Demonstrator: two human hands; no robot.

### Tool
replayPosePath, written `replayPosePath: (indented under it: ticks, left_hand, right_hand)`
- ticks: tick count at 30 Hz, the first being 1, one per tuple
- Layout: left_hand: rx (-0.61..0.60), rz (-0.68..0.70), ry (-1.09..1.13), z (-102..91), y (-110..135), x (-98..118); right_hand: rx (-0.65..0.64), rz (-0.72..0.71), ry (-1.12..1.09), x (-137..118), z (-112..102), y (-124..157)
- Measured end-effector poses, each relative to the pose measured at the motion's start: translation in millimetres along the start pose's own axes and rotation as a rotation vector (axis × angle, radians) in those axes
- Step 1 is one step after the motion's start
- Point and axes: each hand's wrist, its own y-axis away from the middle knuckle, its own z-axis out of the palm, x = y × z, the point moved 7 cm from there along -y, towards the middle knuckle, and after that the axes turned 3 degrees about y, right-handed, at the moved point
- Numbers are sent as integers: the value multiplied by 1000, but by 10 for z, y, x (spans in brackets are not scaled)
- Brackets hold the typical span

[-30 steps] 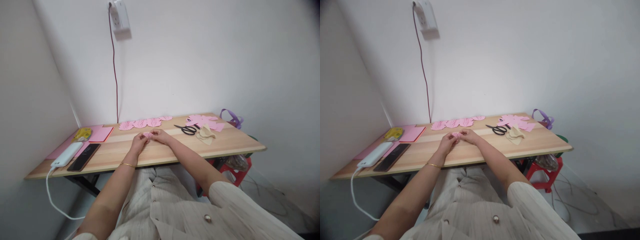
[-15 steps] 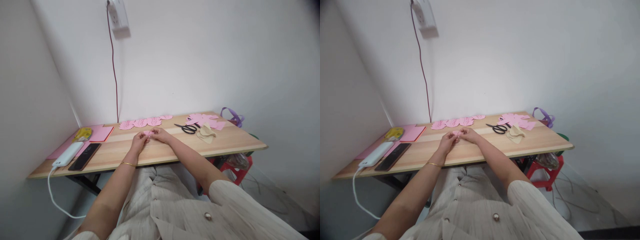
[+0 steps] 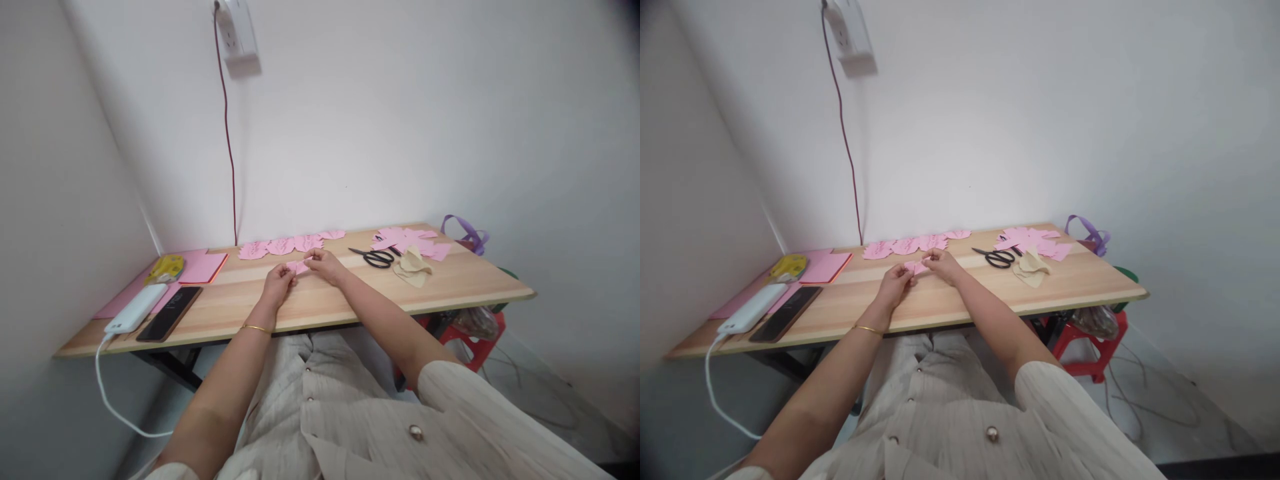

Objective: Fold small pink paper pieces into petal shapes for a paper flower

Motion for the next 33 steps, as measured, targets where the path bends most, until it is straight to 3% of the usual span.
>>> replayPosePath:
  ticks: [5,8,11,14,19,33]
  left_hand:
    - [7,9,6,-11,0,15]
    - [52,-4,17,-48,-13,6]
    - [64,-18,32,-57,-19,-9]
    - [7,-24,48,-6,-8,-13]
    - [-55,-25,44,46,17,-6]
    - [77,-11,99,-110,-27,-3]
  right_hand:
    - [131,-9,-274,-1,-137,-57]
    - [124,68,-319,52,-118,-41]
    - [-30,112,-174,97,55,12]
    - [-162,46,18,85,229,67]
    - [-126,-26,231,60,230,75]
    - [-225,34,388,117,202,80]
